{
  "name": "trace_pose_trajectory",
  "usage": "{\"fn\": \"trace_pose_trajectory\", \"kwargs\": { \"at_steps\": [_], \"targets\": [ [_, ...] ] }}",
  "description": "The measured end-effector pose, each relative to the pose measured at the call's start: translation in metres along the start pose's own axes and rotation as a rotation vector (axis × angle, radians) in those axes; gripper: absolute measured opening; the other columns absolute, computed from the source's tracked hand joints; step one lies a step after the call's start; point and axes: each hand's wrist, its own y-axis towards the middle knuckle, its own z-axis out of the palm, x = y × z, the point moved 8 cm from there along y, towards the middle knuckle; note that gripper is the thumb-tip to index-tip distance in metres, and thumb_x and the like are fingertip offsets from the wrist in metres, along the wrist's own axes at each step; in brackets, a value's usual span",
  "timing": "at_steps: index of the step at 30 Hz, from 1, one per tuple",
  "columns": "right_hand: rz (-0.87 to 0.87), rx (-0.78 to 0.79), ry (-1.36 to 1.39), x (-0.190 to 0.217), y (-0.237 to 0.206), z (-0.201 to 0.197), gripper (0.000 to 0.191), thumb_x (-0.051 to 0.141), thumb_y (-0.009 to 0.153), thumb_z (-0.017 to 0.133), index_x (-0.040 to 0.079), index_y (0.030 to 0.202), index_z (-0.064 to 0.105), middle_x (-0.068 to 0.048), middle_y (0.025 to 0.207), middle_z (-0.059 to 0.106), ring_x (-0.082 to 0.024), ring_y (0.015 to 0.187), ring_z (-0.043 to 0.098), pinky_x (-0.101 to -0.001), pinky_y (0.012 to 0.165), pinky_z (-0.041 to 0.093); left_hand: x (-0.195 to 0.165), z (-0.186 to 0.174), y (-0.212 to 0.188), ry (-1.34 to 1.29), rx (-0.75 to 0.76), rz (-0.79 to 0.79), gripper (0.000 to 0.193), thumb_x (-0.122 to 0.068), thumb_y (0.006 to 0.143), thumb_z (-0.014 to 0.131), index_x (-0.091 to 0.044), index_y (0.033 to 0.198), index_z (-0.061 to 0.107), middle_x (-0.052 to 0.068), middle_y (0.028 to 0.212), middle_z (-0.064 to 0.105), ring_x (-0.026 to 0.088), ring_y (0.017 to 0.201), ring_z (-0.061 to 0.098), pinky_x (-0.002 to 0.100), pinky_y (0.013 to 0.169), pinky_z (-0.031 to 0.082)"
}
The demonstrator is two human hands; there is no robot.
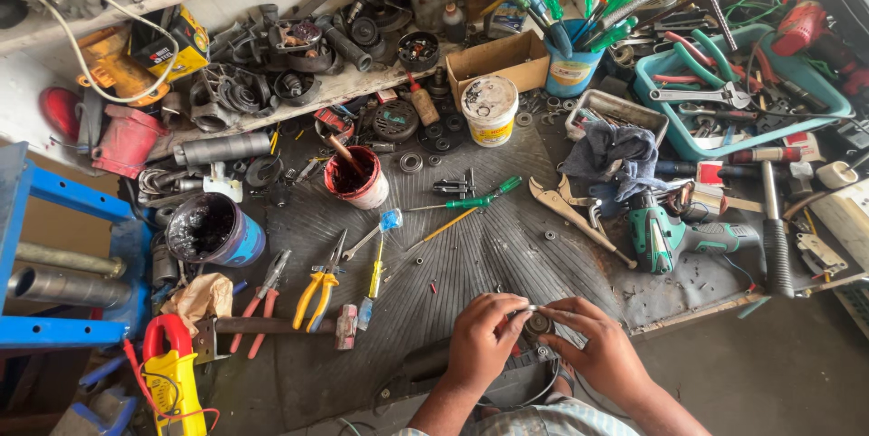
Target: The person assembles small mechanical parts on a cluttered workbench, using a screwdriver to tighten a component and a cloth to wipe the assembled piece. They also briefly interact with a power strip and handle a red power tool.
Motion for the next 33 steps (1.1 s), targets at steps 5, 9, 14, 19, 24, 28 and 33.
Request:
{"fn": "trace_pose_trajectory", "kwargs": {
  "at_steps": [5,9,14,19,24,28,33],
  "targets": [
    [-0.102,-0.028,-0.022,0.006,0.001,-0.006,0.044,0.024,0.073,0.085,0.01,0.114,0.077,-0.006,0.112,0.073,-0.024,0.101,0.073,-0.0358,0.084,0.057,-0.019,-0.008,-0.003,0.041,-0.193,0.294,0.017,-0.002,0.09,0.077,-0.004,0.104,0.068,0.008,0.103,0.073,0.023,0.095,0.072,0.034,0.077,0.06],
    [-0.07,-0.001,-0.025,0.002,0.004,-0.008,0.046,0.025,0.073,0.086,0.01,0.115,0.077,-0.006,0.112,0.072,-0.024,0.102,0.072,-0.0363,0.085,0.057,-0.017,-0.002,0.001,0.035,-0.17,0.244,0.017,-0.002,0.089,0.078,-0.005,0.103,0.069,0.008,0.103,0.073,0.022,0.091,0.074,0.032,0.07,0.06],
    [-0.064,0.012,-0.02,-0.003,0.007,-0.011,0.045,0.025,0.074,0.086,0.011,0.116,0.077,-0.005,0.113,0.072,-0.024,0.103,0.072,-0.0363,0.086,0.057,-0.024,0.008,0.004,0.093,-0.053,0.248,0.02,-0.004,0.086,0.08,-0.005,0.103,0.068,0.007,0.106,0.072,0.022,0.089,0.075,0.032,0.075,0.062],
    [-0.078,0.029,0.009,-0.008,0.008,-0.013,0.046,0.018,0.074,0.084,0.011,0.119,0.076,-0.005,0.116,0.072,-0.024,0.106,0.072,-0.0358,0.088,0.057,-0.045,0.016,0.0,0.276,-0.006,0.429,0.02,-0.011,0.086,0.084,-0.008,0.101,0.072,0.004,0.109,0.073,0.022,0.099,0.075,0.032,0.084,0.063],
    [-0.094,0.041,0.024,-0.012,0.008,-0.014,0.051,0.019,0.069,0.088,0.009,0.118,0.075,-0.007,0.117,0.071,-0.025,0.107,0.071,-0.0363,0.089,0.057,-0.043,0.02,0.003,0.281,0.03,0.402,0.022,-0.017,0.082,0.085,-0.008,0.097,0.073,0.005,0.11,0.072,0.023,0.098,0.074,0.034,0.082,0.061],
    [-0.169,0.036,0.044,-0.014,0.012,-0.014,0.062,0.02,0.066,0.09,0.007,0.124,0.071,-0.01,0.119,0.069,-0.027,0.108,0.07,-0.0373,0.09,0.056,-0.037,0.023,0.006,0.272,-0.004,0.369,0.019,-0.017,0.084,0.086,-0.008,0.096,0.073,0.003,0.105,0.073,0.022,0.097,0.073,0.035,0.082,0.061],
    [-0.228,0.01,0.087,-0.03,0.02,-0.009,0.068,0.019,0.065,0.09,0.005,0.127,0.067,-0.013,0.124,0.067,-0.029,0.115,0.067,-0.0384,0.094,0.054,-0.034,0.028,0.01,0.255,0.043,0.357,0.021,-0.016,0.088,0.085,-0.011,0.1,0.07,0.003,0.109,0.075,0.024,0.103,0.074,0.036,0.087,0.061]
  ]
}}
